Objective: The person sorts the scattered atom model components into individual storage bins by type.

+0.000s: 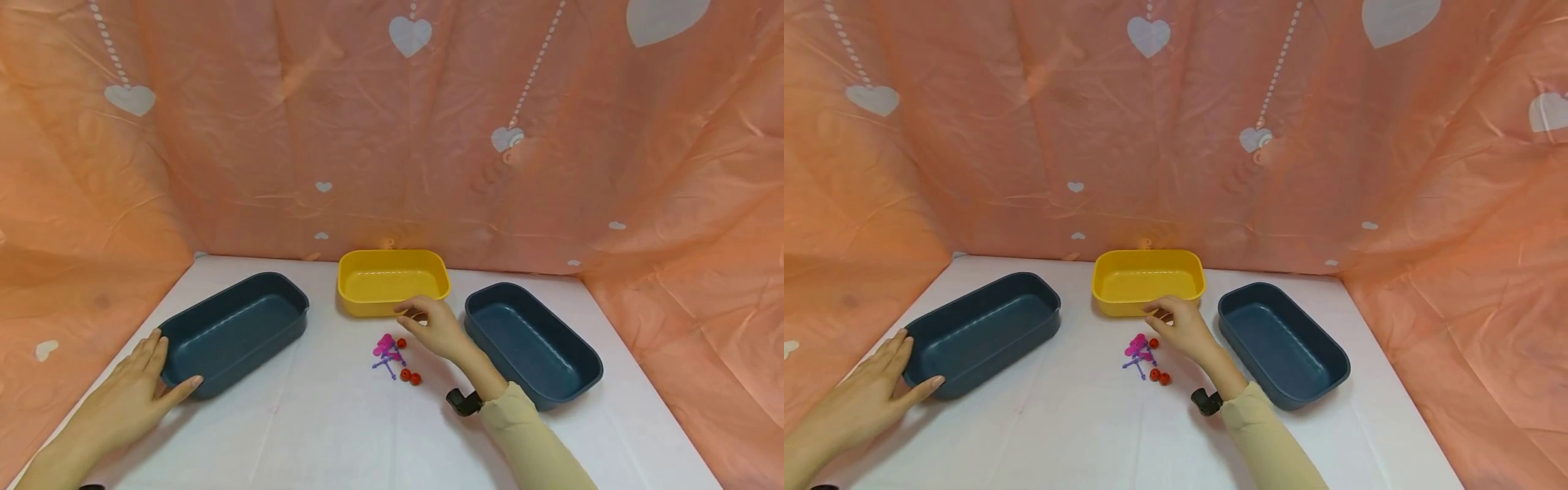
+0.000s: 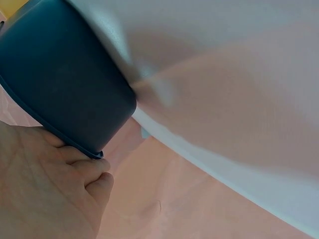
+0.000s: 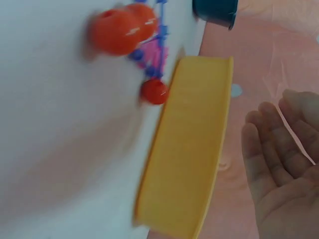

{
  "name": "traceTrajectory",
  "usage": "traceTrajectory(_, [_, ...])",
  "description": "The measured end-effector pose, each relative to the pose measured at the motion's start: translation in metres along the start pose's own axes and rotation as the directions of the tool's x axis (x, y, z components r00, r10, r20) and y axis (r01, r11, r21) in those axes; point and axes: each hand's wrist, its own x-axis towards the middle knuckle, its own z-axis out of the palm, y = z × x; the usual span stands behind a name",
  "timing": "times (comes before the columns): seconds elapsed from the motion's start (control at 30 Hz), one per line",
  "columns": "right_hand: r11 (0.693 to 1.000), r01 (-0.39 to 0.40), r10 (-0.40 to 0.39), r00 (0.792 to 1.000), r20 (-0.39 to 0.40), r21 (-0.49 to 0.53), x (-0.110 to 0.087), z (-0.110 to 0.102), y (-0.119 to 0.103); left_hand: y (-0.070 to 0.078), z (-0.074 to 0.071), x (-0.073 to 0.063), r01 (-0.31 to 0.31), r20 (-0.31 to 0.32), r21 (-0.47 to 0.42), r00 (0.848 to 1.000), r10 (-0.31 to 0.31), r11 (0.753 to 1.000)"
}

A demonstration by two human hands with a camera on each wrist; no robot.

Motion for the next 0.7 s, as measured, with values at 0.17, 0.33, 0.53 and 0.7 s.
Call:
traceTrajectory(0.17, [0.998, -0.058, 0.059, 0.998, 0.036, -0.023, -0.016, -0.006, 0.011, 0.000, 0.001, 0.000, -0.007, -0.009, -0.001, 1.000, 0.007, 1.000])
traceTrajectory(0.33, [0.996, -0.064, 0.068, 0.996, 0.063, -0.068, -0.032, -0.010, 0.019, 0.000, 0.001, 0.000, -0.011, -0.017, -0.004, 1.000, 0.011, 1.000])
traceTrajectory(0.53, [0.991, -0.041, 0.058, 0.990, 0.127, -0.130, -0.051, -0.011, 0.026, 0.000, 0.002, -0.002, -0.012, -0.019, -0.002, 1.000, 0.012, 1.000])
traceTrajectory(0.7, [0.988, -0.015, 0.048, 0.974, 0.220, -0.151, -0.061, -0.007, 0.030, 0.000, 0.002, -0.001, -0.012, -0.021, 0.003, 1.000, 0.012, 1.000])
